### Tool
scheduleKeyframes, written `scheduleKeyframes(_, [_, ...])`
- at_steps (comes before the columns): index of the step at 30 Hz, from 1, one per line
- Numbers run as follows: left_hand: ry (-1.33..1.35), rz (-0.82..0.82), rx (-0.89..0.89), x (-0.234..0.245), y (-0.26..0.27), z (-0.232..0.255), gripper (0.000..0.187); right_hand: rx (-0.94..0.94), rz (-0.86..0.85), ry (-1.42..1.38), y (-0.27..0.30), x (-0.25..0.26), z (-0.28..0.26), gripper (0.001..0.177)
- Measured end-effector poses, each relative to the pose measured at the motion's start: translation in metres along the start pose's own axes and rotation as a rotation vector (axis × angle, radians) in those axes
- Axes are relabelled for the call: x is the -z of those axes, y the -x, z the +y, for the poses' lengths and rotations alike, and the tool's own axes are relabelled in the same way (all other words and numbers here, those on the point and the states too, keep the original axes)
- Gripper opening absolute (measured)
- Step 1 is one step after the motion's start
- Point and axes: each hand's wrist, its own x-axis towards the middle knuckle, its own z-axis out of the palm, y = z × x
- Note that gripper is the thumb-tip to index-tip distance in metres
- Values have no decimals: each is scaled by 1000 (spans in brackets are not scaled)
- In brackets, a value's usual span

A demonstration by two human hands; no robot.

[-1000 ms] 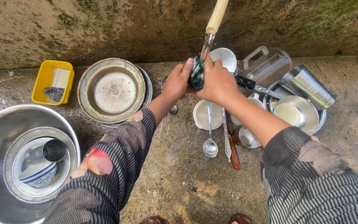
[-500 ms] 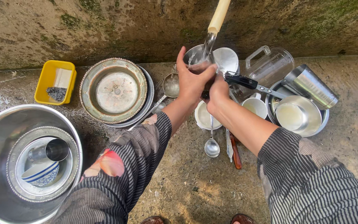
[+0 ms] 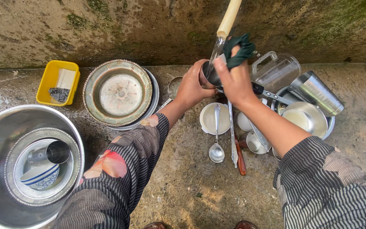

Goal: The person washes various metal cups, bowls, and plates by hand using water from a hose and a scouring pad, rinsing each item and placing them into a large metal basin.

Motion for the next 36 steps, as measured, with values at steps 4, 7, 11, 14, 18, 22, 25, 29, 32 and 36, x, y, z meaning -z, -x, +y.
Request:
scheduleKeyframes(4, [-64, 73, -29, 2, 0, 2, 82, 240, -128, 357, 12, 1, -16, 41])
scheduleKeyframes(7, [-134, 74, -32, 16, -2, 8, 84, 265, -90, 384, 16, 11, -16, 34])
scheduleKeyframes(11, [-205, -9, -52, 30, -6, 22, 87, 212, -494, 130, -2, 12, -10, 36])
scheduleKeyframes(14, [-314, -75, -124, 32, -4, 30, 91, 406, -635, 246, -15, 3, 4, 38])
scheduleKeyframes(18, [-426, -140, -275, 30, -4, 36, 92, 80, -866, 364, -20, -22, 31, 17])
scheduleKeyframes(22, [-510, -172, -348, 26, -2, 26, 89, -242, -898, 69, -19, -47, 57, 19])
scheduleKeyframes(25, [-523, -110, -340, 16, 4, 14, 87, -577, -703, -428, -13, -52, 59, 24])
scheduleKeyframes(29, [-469, -134, -157, 14, -3, 8, 103, -695, -340, -303, -13, -40, 32, 39])
scheduleKeyframes(32, [-284, -212, 108, 15, 2, 2, 108, -723, -357, -611, -16, -14, 18, 19])
scheduleKeyframes(36, [79, -114, 463, 9, 0, -8, 89, -970, -85, -929, -22, -1, 18, 23])
